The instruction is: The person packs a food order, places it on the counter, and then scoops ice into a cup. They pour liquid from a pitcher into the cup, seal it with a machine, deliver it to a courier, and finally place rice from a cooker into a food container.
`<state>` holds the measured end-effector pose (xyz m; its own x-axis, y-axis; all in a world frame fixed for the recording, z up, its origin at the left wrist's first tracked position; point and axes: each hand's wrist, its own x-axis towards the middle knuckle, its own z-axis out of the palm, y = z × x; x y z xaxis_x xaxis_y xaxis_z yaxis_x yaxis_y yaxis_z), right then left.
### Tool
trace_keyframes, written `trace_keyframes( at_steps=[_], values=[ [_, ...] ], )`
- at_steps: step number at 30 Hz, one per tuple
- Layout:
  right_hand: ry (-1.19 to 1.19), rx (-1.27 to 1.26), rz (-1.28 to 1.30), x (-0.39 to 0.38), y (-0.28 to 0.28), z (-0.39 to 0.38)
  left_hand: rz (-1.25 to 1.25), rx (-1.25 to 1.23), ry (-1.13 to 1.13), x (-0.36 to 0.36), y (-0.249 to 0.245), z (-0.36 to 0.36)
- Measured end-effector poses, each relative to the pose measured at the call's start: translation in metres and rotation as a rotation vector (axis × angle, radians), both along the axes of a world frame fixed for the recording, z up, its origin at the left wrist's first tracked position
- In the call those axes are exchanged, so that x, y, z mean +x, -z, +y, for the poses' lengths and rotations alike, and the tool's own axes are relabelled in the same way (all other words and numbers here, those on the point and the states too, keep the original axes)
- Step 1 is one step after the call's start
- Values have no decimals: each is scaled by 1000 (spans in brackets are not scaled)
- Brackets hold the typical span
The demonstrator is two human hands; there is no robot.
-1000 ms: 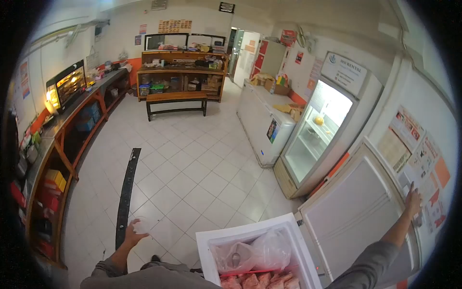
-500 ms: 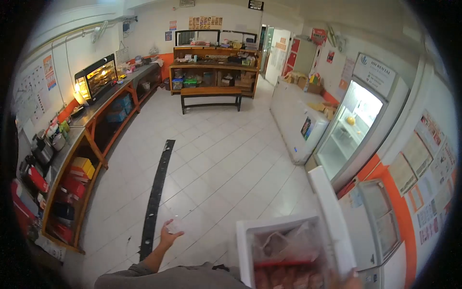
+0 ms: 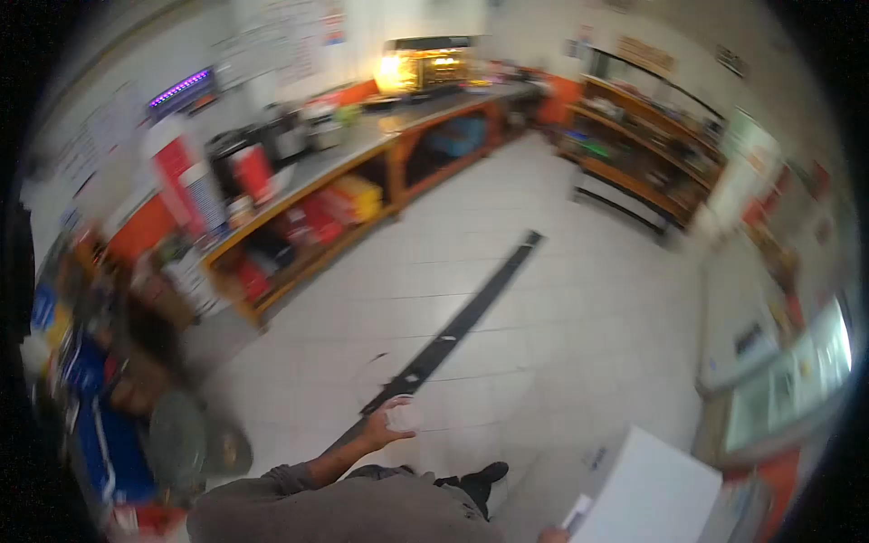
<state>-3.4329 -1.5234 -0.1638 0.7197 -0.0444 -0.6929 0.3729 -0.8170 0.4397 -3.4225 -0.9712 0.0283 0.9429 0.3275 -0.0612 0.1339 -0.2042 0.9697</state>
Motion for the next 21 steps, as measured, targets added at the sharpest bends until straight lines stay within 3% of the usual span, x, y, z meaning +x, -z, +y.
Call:
trace_keyframes(
  at_steps=[1, 2, 5, 9, 10, 14, 18, 21],
  values=[
    [-74, 60, 9, 16, 3, 20, -39, 168, -22, -29, 4, 19],
    [-146, 111, 21, 37, 4, 38, -71, -136, -101, -52, 30, 39],
    [-347, 285, 45, 126, 6, 128, -107, 4, -371, -110, 18, 86],
    [-495, 501, 158, 185, 10, 279, -124, -38, -620, -164, 18, 157],
    [-507, 550, 189, 192, 16, 311, -147, -59, -684, -173, -5, 173],
    [-469, 802, 301, 200, 51, 447, -209, -192, -717, -201, -6, 259],
    [-406, 1082, 406, 209, 67, 633, -117, 94, -810, -222, -17, 364],
    [-387, 1269, 535, 210, 65, 793, -128, 92, -930, -245, -38, 428]
  ],
)
